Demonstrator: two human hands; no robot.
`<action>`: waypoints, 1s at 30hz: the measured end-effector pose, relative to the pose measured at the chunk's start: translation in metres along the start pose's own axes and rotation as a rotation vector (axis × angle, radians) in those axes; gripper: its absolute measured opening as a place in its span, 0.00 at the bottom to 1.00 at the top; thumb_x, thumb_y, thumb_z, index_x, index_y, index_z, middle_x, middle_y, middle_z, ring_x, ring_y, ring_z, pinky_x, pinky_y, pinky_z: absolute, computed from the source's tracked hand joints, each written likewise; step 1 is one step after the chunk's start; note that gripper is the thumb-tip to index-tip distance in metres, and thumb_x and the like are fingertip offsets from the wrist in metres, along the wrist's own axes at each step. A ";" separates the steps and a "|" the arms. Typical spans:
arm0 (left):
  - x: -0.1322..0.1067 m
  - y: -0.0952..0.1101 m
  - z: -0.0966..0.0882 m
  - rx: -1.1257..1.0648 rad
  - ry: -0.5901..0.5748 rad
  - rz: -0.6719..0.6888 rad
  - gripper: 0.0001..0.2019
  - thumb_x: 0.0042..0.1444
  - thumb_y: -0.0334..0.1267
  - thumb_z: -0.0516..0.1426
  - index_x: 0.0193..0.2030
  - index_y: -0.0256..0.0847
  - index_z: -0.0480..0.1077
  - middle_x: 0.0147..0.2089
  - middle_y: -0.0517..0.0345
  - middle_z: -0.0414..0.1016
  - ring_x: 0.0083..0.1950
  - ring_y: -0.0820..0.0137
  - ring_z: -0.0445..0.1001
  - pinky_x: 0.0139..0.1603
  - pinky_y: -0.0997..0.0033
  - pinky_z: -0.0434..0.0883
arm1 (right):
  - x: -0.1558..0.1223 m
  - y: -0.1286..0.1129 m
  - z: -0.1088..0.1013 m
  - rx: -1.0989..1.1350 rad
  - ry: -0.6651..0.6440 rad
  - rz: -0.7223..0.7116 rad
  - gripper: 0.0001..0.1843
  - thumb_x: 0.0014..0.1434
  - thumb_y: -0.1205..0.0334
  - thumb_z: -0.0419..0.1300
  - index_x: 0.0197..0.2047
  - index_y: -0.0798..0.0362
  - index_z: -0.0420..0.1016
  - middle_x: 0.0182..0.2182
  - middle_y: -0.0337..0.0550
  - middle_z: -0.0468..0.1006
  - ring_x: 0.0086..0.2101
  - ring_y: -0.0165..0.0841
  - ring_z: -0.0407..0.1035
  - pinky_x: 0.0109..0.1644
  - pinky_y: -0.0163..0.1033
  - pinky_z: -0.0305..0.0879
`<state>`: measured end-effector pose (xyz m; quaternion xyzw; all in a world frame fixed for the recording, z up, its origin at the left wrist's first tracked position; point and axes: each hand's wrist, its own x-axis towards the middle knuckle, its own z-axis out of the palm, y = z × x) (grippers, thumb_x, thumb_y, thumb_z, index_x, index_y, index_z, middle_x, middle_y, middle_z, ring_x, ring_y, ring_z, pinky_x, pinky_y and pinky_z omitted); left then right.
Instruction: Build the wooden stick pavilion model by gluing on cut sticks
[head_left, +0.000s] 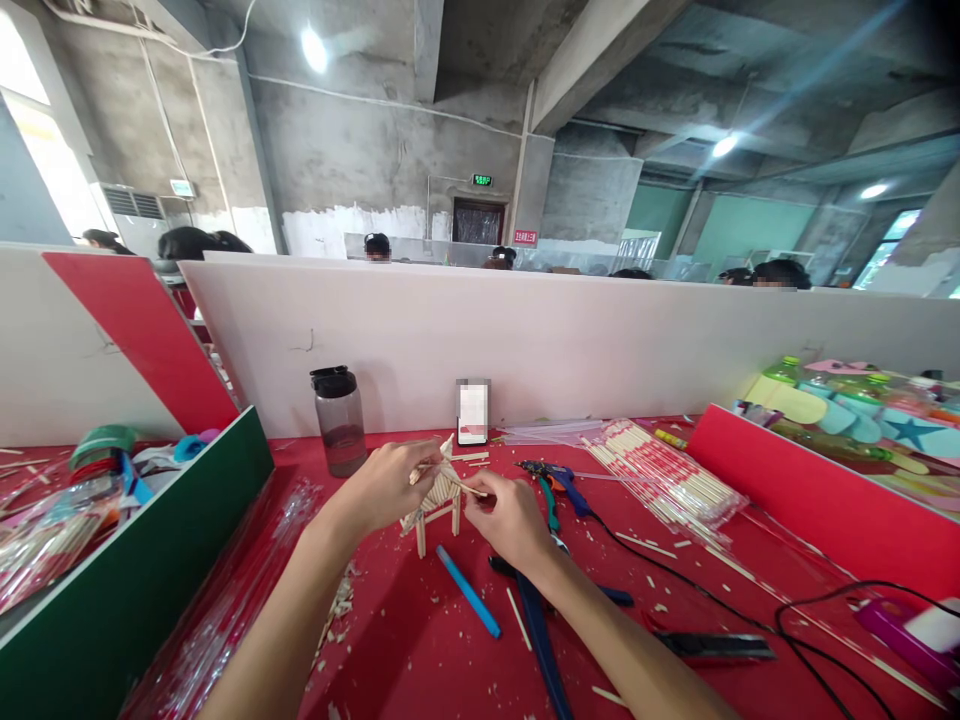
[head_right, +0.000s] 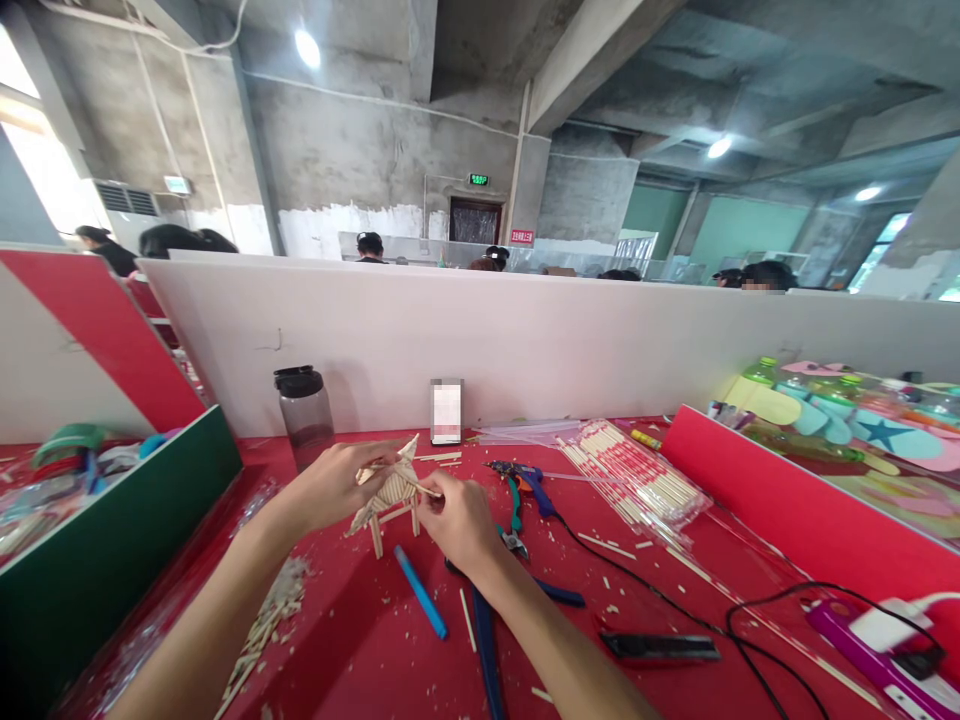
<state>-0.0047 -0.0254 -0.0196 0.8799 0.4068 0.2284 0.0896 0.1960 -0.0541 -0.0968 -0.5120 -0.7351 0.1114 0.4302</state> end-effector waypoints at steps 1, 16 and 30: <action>0.000 0.000 0.000 -0.005 -0.001 -0.001 0.12 0.64 0.36 0.50 0.43 0.44 0.75 0.41 0.53 0.82 0.38 0.63 0.79 0.36 0.71 0.65 | 0.000 0.000 0.000 0.000 -0.004 0.000 0.10 0.56 0.69 0.60 0.37 0.48 0.80 0.31 0.40 0.84 0.30 0.35 0.78 0.36 0.34 0.71; 0.000 0.002 -0.001 -0.006 0.005 -0.004 0.12 0.62 0.36 0.49 0.40 0.43 0.75 0.36 0.52 0.81 0.35 0.63 0.77 0.34 0.70 0.64 | 0.001 0.003 -0.001 -0.094 -0.012 -0.031 0.15 0.52 0.72 0.59 0.40 0.49 0.81 0.31 0.40 0.85 0.30 0.34 0.78 0.36 0.33 0.69; 0.000 0.001 0.000 -0.011 0.007 0.008 0.11 0.62 0.35 0.49 0.38 0.43 0.73 0.35 0.54 0.79 0.33 0.65 0.75 0.33 0.71 0.61 | 0.004 -0.005 -0.001 -0.102 0.001 -0.012 0.06 0.57 0.68 0.60 0.34 0.49 0.78 0.29 0.40 0.84 0.30 0.35 0.78 0.34 0.32 0.66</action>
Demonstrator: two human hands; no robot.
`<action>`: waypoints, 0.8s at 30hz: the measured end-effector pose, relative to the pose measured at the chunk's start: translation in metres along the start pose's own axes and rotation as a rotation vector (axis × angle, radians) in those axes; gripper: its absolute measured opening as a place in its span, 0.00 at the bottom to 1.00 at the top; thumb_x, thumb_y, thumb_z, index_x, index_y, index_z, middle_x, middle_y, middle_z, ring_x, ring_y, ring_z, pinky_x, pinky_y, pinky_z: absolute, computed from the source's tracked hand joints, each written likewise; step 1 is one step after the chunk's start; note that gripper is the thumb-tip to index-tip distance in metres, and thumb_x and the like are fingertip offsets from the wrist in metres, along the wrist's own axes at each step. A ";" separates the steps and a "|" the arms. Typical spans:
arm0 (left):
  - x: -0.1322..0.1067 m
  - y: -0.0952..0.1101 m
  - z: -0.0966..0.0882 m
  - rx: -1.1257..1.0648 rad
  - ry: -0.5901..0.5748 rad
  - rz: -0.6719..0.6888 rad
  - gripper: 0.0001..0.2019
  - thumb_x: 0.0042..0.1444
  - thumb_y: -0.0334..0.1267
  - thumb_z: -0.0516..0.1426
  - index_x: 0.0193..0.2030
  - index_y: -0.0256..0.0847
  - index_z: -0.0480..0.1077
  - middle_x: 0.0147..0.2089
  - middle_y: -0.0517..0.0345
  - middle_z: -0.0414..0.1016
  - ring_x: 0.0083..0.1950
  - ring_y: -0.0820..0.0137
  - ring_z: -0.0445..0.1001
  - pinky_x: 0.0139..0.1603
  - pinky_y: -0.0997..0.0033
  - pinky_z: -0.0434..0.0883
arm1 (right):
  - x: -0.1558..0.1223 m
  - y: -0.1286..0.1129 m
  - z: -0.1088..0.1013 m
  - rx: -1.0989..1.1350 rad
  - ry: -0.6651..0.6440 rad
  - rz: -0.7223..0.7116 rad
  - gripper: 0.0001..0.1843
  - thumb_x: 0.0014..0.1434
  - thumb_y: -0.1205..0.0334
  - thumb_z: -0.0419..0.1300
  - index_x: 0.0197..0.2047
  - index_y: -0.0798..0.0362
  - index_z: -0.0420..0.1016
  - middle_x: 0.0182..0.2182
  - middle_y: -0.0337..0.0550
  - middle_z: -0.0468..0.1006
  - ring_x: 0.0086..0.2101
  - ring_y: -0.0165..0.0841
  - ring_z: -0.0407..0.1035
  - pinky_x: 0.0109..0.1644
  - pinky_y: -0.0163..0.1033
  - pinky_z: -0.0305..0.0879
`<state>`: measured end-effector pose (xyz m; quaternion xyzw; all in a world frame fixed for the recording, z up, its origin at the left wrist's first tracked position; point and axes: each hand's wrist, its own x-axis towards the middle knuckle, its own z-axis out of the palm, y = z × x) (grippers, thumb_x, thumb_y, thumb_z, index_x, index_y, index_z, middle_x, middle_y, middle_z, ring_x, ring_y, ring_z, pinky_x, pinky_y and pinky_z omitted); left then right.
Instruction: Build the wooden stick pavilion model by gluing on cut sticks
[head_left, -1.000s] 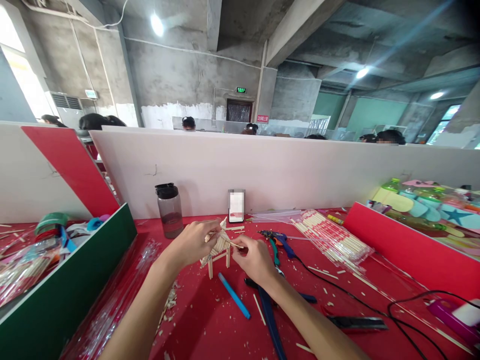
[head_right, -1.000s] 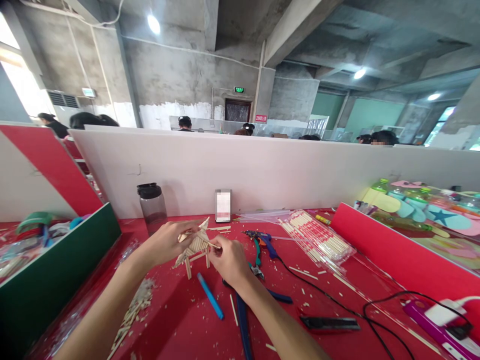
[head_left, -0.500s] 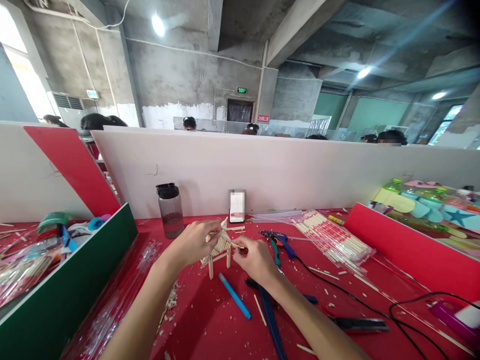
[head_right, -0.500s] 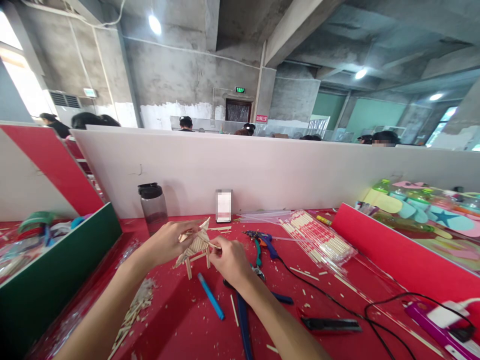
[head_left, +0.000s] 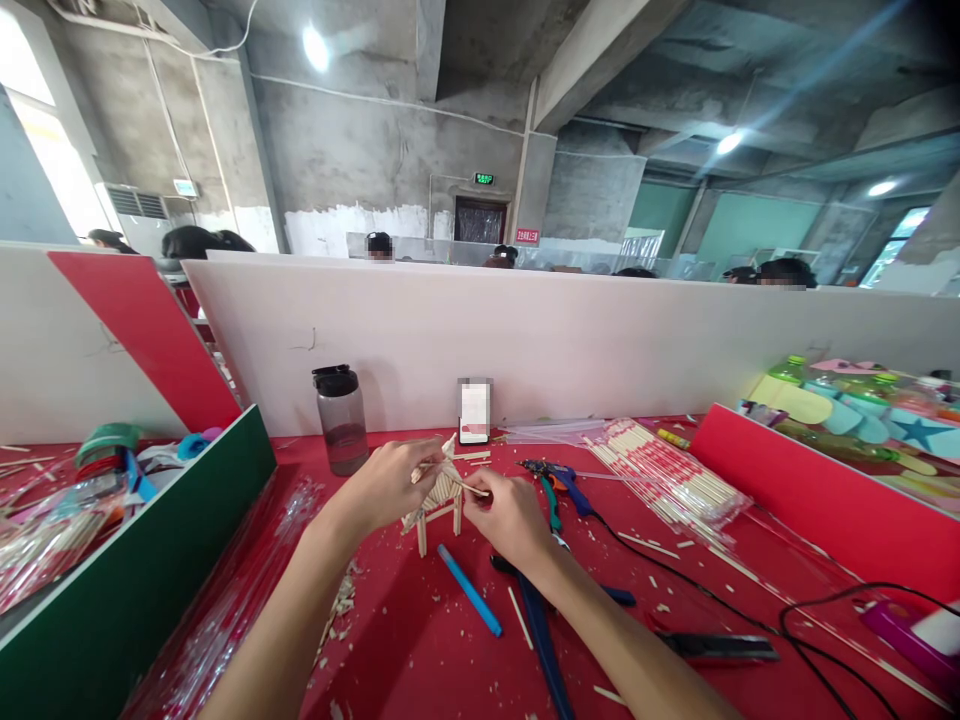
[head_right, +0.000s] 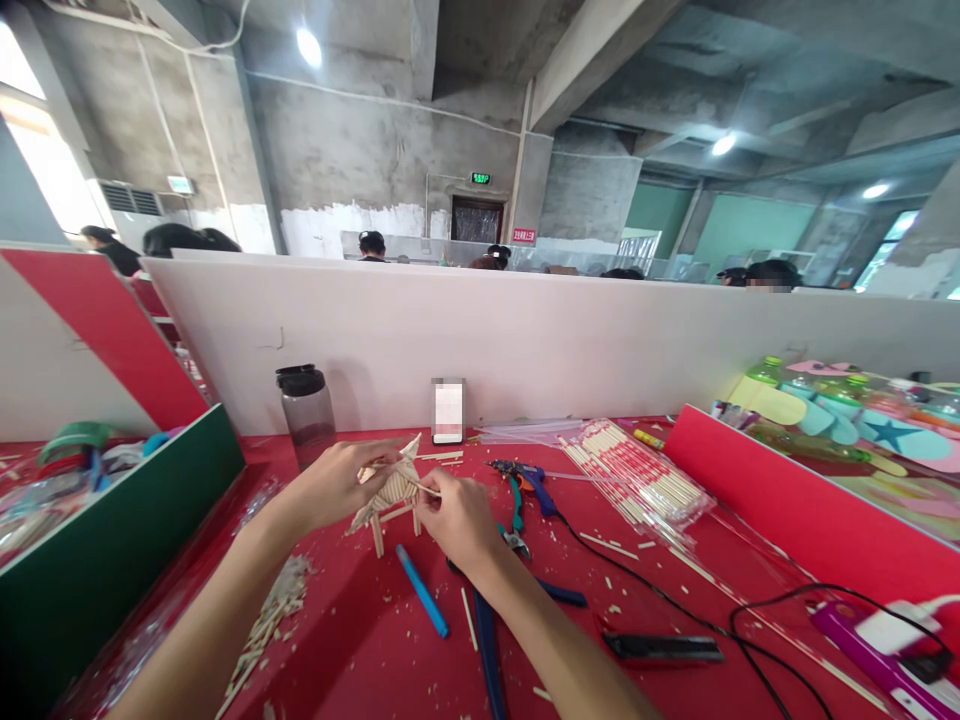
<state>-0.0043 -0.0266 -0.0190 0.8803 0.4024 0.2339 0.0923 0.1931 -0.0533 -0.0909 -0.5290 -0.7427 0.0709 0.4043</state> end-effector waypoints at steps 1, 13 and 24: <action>0.000 0.000 0.000 0.000 -0.002 0.002 0.10 0.62 0.35 0.50 0.38 0.43 0.73 0.35 0.54 0.79 0.33 0.65 0.75 0.33 0.71 0.61 | 0.000 -0.001 0.001 -0.016 0.006 0.007 0.06 0.56 0.69 0.61 0.33 0.49 0.77 0.28 0.40 0.83 0.30 0.35 0.78 0.34 0.32 0.66; 0.001 -0.001 0.001 0.002 -0.012 0.013 0.10 0.63 0.35 0.50 0.39 0.43 0.73 0.35 0.55 0.79 0.33 0.66 0.74 0.34 0.71 0.60 | -0.003 0.003 0.004 -0.007 -0.015 -0.036 0.09 0.53 0.72 0.59 0.35 0.48 0.75 0.31 0.38 0.83 0.32 0.34 0.78 0.38 0.32 0.66; 0.002 -0.002 0.000 -0.004 -0.013 0.013 0.10 0.63 0.35 0.49 0.38 0.43 0.72 0.34 0.57 0.78 0.31 0.68 0.71 0.33 0.72 0.59 | -0.001 0.002 0.004 0.020 0.001 -0.033 0.04 0.58 0.68 0.60 0.34 0.49 0.74 0.29 0.38 0.82 0.29 0.33 0.76 0.34 0.32 0.64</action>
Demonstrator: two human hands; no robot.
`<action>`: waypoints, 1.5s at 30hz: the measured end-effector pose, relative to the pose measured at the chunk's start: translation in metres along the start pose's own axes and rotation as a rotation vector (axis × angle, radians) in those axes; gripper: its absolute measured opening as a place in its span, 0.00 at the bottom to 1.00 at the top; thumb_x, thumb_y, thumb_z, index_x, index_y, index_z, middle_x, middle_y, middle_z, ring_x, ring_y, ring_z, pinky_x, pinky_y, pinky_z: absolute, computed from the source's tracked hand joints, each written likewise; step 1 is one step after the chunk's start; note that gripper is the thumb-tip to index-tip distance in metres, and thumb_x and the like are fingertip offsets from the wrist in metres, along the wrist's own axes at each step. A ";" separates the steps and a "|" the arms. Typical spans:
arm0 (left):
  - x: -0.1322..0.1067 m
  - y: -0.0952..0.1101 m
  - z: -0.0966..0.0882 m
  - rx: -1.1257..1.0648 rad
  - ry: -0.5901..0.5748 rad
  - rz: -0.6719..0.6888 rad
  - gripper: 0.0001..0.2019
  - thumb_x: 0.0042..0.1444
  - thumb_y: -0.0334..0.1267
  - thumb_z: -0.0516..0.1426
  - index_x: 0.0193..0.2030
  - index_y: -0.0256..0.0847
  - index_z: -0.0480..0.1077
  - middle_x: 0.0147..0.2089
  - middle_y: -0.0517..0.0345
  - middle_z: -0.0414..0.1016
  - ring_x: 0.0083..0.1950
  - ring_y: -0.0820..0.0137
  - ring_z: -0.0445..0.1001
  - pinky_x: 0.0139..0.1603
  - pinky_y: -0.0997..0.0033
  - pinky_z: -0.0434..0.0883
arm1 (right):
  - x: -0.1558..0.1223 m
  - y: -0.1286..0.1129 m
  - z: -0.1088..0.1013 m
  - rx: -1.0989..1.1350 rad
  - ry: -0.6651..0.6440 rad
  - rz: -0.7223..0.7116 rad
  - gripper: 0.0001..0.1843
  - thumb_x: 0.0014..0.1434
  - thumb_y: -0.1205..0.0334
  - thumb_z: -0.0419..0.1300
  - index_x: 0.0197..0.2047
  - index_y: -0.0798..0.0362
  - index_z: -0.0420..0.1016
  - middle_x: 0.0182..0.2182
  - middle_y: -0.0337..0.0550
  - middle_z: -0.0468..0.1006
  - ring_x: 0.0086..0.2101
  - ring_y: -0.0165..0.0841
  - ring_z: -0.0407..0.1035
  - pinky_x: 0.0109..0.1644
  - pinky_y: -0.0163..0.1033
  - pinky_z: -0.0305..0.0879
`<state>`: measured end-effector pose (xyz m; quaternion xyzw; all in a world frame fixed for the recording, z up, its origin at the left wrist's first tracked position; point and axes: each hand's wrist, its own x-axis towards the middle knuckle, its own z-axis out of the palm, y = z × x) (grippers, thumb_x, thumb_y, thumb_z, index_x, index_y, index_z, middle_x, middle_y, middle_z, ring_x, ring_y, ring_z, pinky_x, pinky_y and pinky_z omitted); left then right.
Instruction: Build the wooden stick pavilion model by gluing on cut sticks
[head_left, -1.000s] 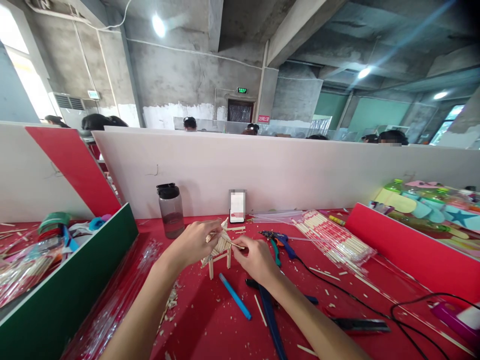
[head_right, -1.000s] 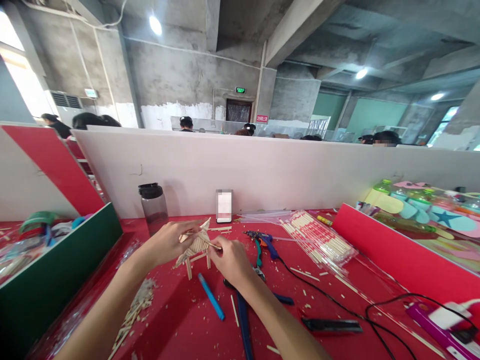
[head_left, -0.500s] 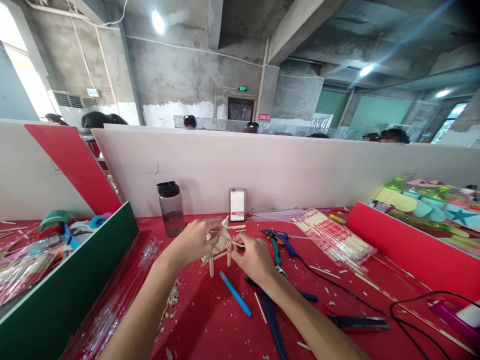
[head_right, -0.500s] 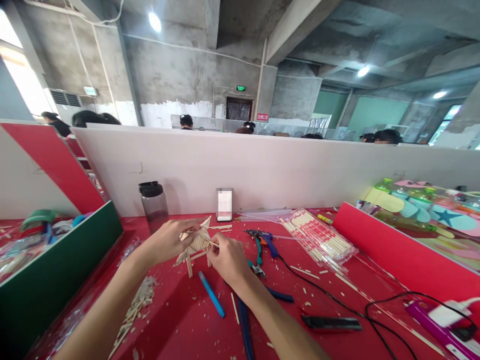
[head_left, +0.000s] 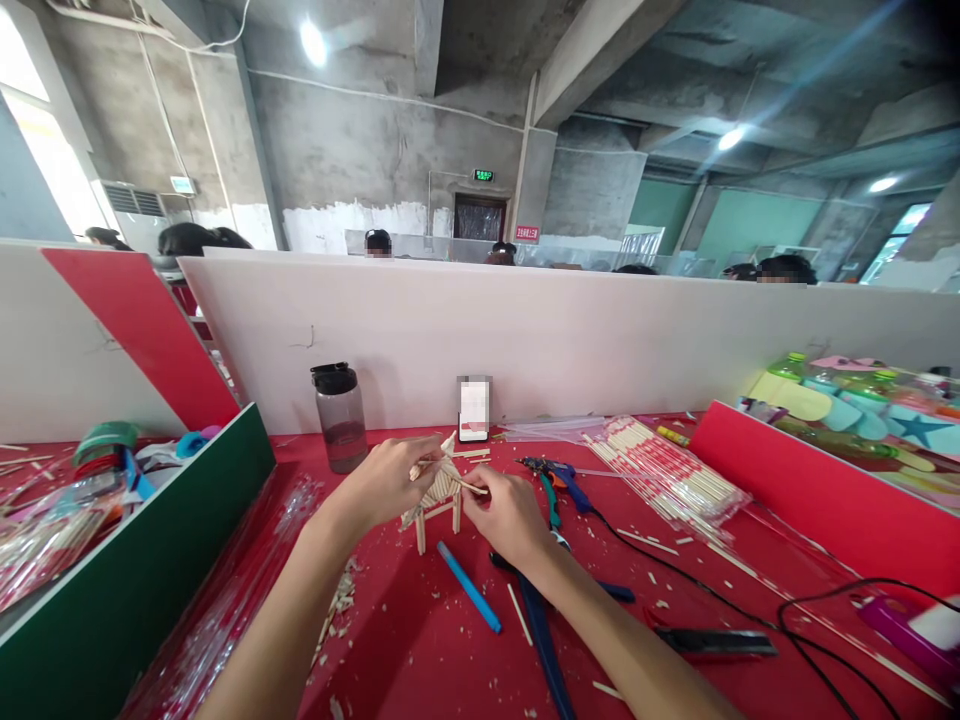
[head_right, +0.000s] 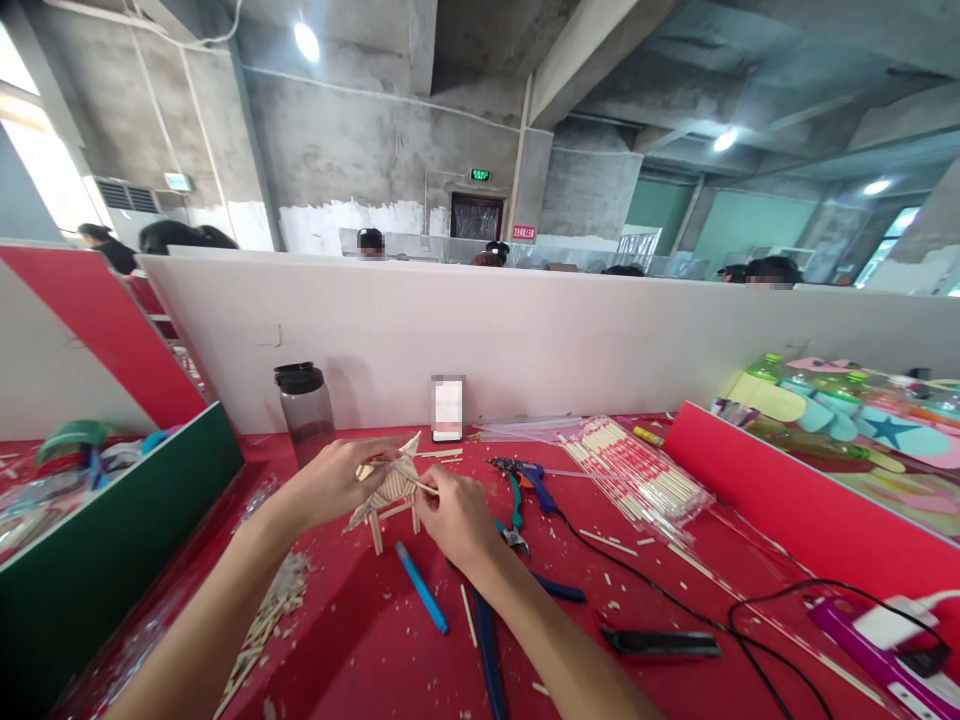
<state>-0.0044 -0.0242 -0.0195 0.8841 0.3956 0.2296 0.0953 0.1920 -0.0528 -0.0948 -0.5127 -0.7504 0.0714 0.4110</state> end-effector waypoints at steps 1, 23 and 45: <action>0.000 0.000 0.000 0.002 -0.001 0.000 0.10 0.63 0.35 0.49 0.38 0.43 0.72 0.34 0.57 0.78 0.31 0.68 0.71 0.33 0.72 0.59 | 0.000 -0.001 0.001 -0.002 0.005 0.014 0.05 0.57 0.69 0.60 0.32 0.49 0.73 0.28 0.37 0.81 0.28 0.33 0.75 0.33 0.32 0.63; -0.001 -0.001 0.001 -0.006 0.005 0.002 0.09 0.63 0.35 0.50 0.37 0.43 0.71 0.34 0.56 0.78 0.31 0.68 0.72 0.33 0.72 0.59 | -0.004 0.005 -0.001 -0.014 0.007 -0.024 0.09 0.55 0.71 0.59 0.37 0.49 0.77 0.28 0.39 0.82 0.29 0.33 0.76 0.37 0.32 0.66; -0.001 0.002 -0.001 0.010 0.012 -0.012 0.10 0.62 0.35 0.50 0.36 0.43 0.73 0.33 0.55 0.78 0.31 0.66 0.74 0.32 0.72 0.59 | -0.002 0.005 0.002 0.006 0.047 -0.001 0.05 0.56 0.67 0.61 0.32 0.49 0.77 0.26 0.39 0.82 0.27 0.33 0.76 0.33 0.32 0.65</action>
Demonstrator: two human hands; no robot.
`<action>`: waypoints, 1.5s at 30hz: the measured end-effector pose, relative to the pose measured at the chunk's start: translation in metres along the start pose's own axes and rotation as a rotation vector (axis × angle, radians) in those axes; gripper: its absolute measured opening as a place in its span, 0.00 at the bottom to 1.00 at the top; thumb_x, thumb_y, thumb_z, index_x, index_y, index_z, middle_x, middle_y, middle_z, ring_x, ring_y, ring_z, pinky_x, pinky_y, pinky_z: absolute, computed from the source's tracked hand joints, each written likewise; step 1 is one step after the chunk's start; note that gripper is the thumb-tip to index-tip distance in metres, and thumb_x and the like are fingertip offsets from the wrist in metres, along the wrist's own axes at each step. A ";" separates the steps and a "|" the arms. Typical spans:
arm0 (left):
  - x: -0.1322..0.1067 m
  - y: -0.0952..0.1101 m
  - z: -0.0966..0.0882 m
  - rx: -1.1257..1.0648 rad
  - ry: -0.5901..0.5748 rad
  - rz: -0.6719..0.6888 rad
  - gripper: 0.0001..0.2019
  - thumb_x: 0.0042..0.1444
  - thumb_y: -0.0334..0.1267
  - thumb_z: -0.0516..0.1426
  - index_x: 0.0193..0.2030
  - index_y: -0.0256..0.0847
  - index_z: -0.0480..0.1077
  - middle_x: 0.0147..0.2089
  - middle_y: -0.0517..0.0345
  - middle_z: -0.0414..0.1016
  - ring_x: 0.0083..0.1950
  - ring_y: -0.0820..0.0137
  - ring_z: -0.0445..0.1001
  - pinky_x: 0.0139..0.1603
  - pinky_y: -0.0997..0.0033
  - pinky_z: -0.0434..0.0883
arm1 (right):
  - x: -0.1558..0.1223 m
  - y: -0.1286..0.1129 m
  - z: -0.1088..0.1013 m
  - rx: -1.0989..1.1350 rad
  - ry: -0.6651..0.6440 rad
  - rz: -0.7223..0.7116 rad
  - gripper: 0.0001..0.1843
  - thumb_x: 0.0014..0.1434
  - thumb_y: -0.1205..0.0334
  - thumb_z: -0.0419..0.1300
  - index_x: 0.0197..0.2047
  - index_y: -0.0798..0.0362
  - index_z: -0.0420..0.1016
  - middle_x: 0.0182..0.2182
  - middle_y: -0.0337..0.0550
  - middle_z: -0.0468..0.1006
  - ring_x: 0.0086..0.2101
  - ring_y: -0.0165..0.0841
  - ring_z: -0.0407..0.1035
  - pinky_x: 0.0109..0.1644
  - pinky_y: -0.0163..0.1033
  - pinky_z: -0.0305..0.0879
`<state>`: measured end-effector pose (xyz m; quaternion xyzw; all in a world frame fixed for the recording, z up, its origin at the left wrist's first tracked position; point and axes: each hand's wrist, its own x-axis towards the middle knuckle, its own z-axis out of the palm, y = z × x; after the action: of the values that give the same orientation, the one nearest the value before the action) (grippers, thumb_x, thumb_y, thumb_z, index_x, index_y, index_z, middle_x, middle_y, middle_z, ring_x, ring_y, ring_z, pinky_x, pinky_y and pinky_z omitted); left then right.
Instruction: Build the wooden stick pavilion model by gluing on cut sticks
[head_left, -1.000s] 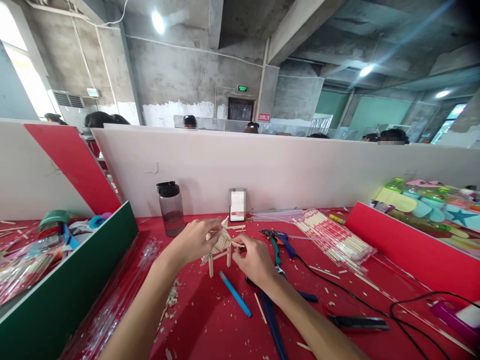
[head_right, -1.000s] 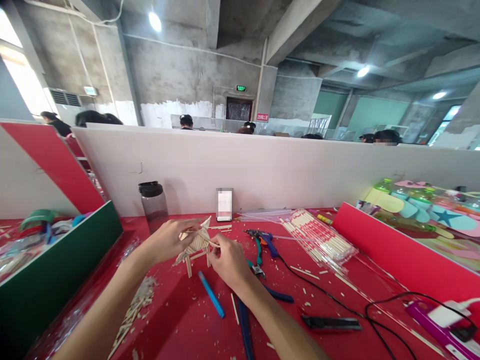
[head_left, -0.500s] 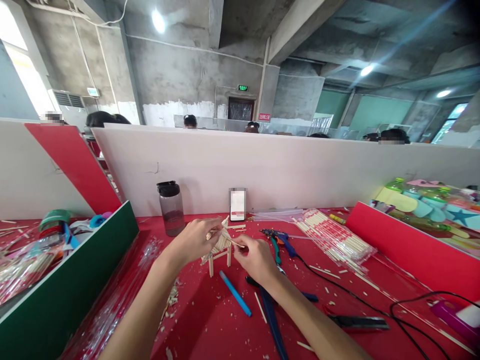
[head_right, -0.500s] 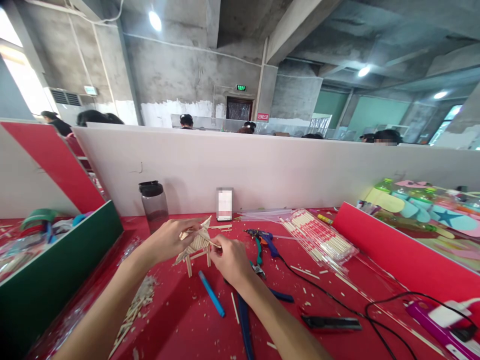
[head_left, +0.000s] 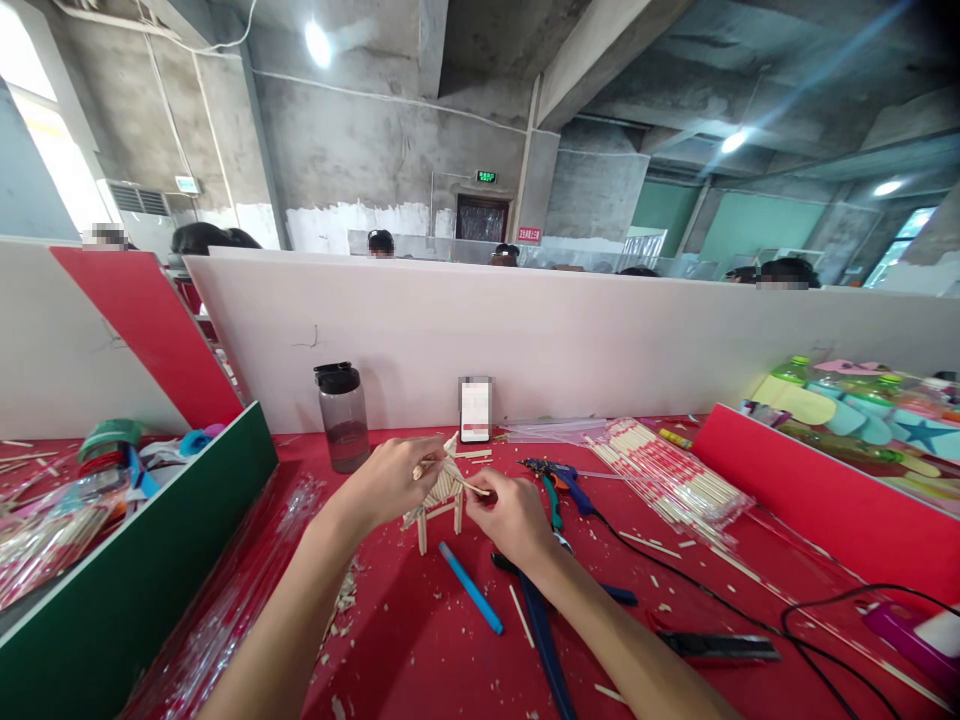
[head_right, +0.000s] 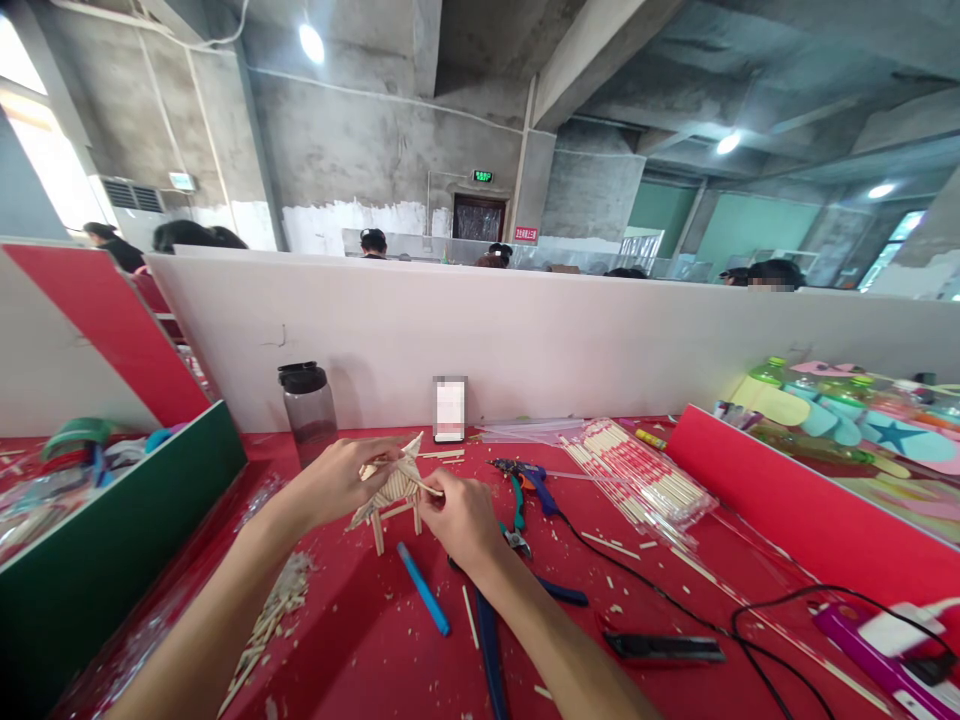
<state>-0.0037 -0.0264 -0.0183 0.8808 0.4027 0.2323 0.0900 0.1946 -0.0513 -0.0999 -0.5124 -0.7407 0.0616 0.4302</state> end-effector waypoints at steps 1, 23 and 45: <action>0.000 0.000 0.000 0.000 0.000 0.000 0.10 0.62 0.35 0.50 0.36 0.43 0.73 0.34 0.55 0.78 0.32 0.66 0.74 0.32 0.72 0.60 | 0.000 0.000 0.000 0.004 0.002 0.002 0.05 0.56 0.67 0.61 0.32 0.49 0.77 0.27 0.39 0.82 0.28 0.33 0.76 0.33 0.31 0.65; 0.000 -0.001 0.001 -0.010 0.009 -0.011 0.11 0.62 0.36 0.50 0.37 0.43 0.74 0.32 0.54 0.79 0.30 0.67 0.74 0.33 0.71 0.62 | -0.007 0.004 0.002 0.015 -0.015 -0.113 0.07 0.67 0.63 0.54 0.39 0.50 0.73 0.33 0.44 0.81 0.35 0.34 0.76 0.40 0.34 0.65; 0.000 -0.005 0.003 -0.034 0.016 -0.032 0.13 0.60 0.37 0.52 0.42 0.44 0.78 0.39 0.50 0.83 0.40 0.60 0.80 0.39 0.70 0.68 | -0.005 0.000 0.001 0.026 -0.018 -0.068 0.05 0.64 0.64 0.56 0.36 0.49 0.71 0.31 0.41 0.81 0.32 0.34 0.75 0.38 0.34 0.65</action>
<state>-0.0053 -0.0227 -0.0225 0.8706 0.4135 0.2449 0.1055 0.1938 -0.0548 -0.1031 -0.4807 -0.7606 0.0611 0.4321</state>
